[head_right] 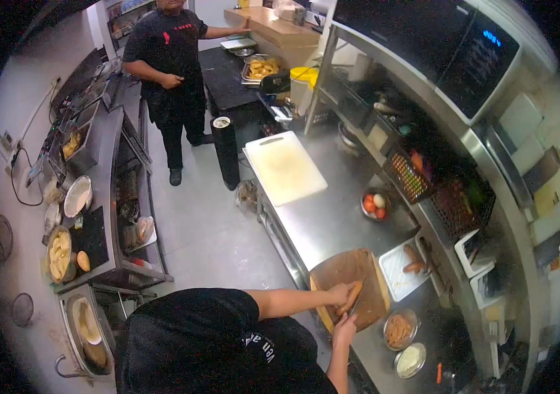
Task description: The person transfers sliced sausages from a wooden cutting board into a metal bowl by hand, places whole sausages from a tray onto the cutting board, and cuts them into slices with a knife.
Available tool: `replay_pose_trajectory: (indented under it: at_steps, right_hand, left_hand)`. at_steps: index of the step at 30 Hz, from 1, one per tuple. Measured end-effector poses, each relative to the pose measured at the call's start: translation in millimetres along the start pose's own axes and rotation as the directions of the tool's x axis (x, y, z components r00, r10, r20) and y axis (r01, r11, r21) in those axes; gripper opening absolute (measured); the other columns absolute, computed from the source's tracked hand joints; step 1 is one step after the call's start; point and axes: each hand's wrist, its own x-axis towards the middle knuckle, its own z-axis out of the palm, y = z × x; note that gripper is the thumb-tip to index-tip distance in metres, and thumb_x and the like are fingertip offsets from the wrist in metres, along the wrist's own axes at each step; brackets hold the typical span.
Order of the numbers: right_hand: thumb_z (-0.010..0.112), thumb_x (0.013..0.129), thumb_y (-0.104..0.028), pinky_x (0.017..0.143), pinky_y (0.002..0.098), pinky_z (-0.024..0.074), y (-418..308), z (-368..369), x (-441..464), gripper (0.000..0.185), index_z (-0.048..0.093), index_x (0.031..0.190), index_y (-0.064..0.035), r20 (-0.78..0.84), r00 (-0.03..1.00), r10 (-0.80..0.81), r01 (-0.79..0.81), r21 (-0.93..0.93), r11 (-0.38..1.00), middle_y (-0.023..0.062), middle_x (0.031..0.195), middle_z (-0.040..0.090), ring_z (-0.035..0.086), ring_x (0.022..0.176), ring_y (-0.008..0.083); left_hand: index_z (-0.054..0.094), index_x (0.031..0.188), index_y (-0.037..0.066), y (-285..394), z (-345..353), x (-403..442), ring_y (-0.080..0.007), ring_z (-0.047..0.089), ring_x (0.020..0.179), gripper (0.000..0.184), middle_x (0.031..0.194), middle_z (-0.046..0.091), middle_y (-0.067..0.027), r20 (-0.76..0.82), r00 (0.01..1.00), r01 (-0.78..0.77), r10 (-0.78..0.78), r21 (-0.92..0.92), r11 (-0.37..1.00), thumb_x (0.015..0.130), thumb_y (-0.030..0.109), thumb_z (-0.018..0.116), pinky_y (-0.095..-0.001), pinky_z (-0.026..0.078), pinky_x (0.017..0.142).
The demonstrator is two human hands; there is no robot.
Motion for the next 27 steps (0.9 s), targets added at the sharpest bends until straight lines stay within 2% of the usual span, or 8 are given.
replay_pose_trajectory:
  at_steps: [1, 5, 8, 10, 14, 18, 24, 27]
  right_hand:
    - [0.044, 0.094, -0.030, 0.069, 0.0553, 0.0437, -1.7, -1.3, 0.9, 0.036, 0.044, 0.112, 0.0016, 0.010, 1.000, -0.005, 0.005, -0.001, 1.000, 0.0327, 0.084, 0.060, 0.057, 0.082, 0.0500]
    - [0.045, 0.094, -0.031, 0.069, 0.0548, 0.0440, -2.0, 4.2, 8.2, 0.037, 0.044, 0.112, 0.0015, 0.035, 0.998, -0.051, 0.052, -0.029, 0.998, 0.0327, 0.083, 0.060, 0.058, 0.082, 0.0494]
    - [0.044, 0.094, -0.031, 0.069, 0.0540, 0.0444, -7.6, 3.9, 12.3, 0.038, 0.044, 0.112, 0.0023, 0.053, 0.996, -0.065, 0.068, -0.062, 0.996, 0.0326, 0.082, 0.060, 0.058, 0.082, 0.0489]
    - [0.045, 0.094, -0.025, 0.058, 0.0540, 0.0446, -0.6, 12.1, 17.8, 0.038, 0.042, 0.116, 0.0049, 0.006, 0.985, -0.175, 0.175, -0.063, 0.983, 0.0322, 0.072, 0.060, 0.059, 0.069, 0.0488]
    - [0.047, 0.093, -0.024, 0.058, 0.0541, 0.0447, 10.2, 17.8, 22.9, 0.036, 0.042, 0.115, 0.0044, 0.013, 0.981, -0.192, 0.192, -0.097, 0.977, 0.0317, 0.072, 0.060, 0.059, 0.068, 0.0488]
    - [0.047, 0.093, -0.025, 0.060, 0.0538, 0.0452, 8.1, 17.8, 21.3, 0.038, 0.040, 0.117, 0.0042, 0.035, 0.986, -0.161, 0.164, -0.124, 0.979, 0.0308, 0.073, 0.060, 0.059, 0.069, 0.0486]
    - [0.044, 0.094, -0.029, 0.065, 0.0537, 0.0461, 1.6, 15.4, 16.5, 0.038, 0.040, 0.116, 0.0014, 0.056, 0.994, -0.095, 0.100, -0.095, 0.990, 0.0310, 0.077, 0.061, 0.060, 0.076, 0.0475]
    - [0.044, 0.094, -0.028, 0.065, 0.0536, 0.0461, 7.4, 21.4, 17.2, 0.037, 0.040, 0.116, 0.0012, 0.031, 0.994, -0.108, 0.110, -0.090, 0.990, 0.0307, 0.076, 0.061, 0.060, 0.075, 0.0474]
  left_hand:
    - [0.026, 0.144, 0.030, 7.8, -3.0, -2.7, -0.0296, 0.067, 0.070, 0.082, 0.098, 0.065, -0.0194, 0.012, 0.995, 0.100, -0.100, -0.039, 0.994, 0.075, -0.002, 0.056, -0.0380, 0.056, 0.051]
    - [0.025, 0.146, 0.026, 10.6, -17.1, -18.2, -0.0251, 0.065, 0.063, 0.084, 0.082, 0.065, -0.0181, -0.027, 0.991, 0.121, -0.129, -0.209, 0.970, 0.072, 0.001, 0.057, -0.0367, 0.052, 0.051]
    - [0.031, 0.143, 0.029, 8.8, -24.1, -21.2, -0.0267, 0.066, 0.067, 0.078, 0.092, 0.066, -0.0178, -0.052, 0.990, 0.111, -0.131, -0.281, 0.953, 0.075, 0.000, 0.056, -0.0354, 0.055, 0.050]
    - [0.031, 0.143, 0.027, 9.1, -31.2, -24.0, -0.0263, 0.066, 0.065, 0.078, 0.092, 0.066, -0.0179, -0.049, 0.991, 0.106, -0.126, -0.297, 0.949, 0.075, 0.000, 0.056, -0.0355, 0.055, 0.050]
    - [0.030, 0.144, 0.022, -27.2, 0.7, 11.7, -0.0254, 0.065, 0.059, 0.078, 0.089, 0.066, -0.0181, -0.139, 0.990, -0.035, -0.001, -0.255, 0.966, 0.074, 0.000, 0.057, -0.0360, 0.053, 0.047]
    - [0.029, 0.144, 0.021, -21.7, -1.9, 8.2, -0.0264, 0.064, 0.057, 0.079, 0.091, 0.065, -0.0190, -0.130, 0.991, -0.002, -0.025, -0.202, 0.979, 0.074, -0.001, 0.057, -0.0364, 0.052, 0.046]
    - [0.026, 0.145, 0.014, -3.1, -16.1, -13.7, -0.0293, 0.065, 0.080, 0.077, 0.104, 0.062, -0.0178, -0.122, 0.990, 0.037, -0.064, -0.207, 0.978, 0.075, -0.002, 0.055, -0.0355, 0.058, 0.058]
    - [0.028, 0.144, 0.024, -0.3, -21.8, -12.1, -0.0303, 0.065, 0.084, 0.081, 0.115, 0.056, -0.0171, -0.049, 0.994, 0.081, -0.099, -0.291, 0.953, 0.075, -0.003, 0.059, -0.0385, 0.058, 0.053]
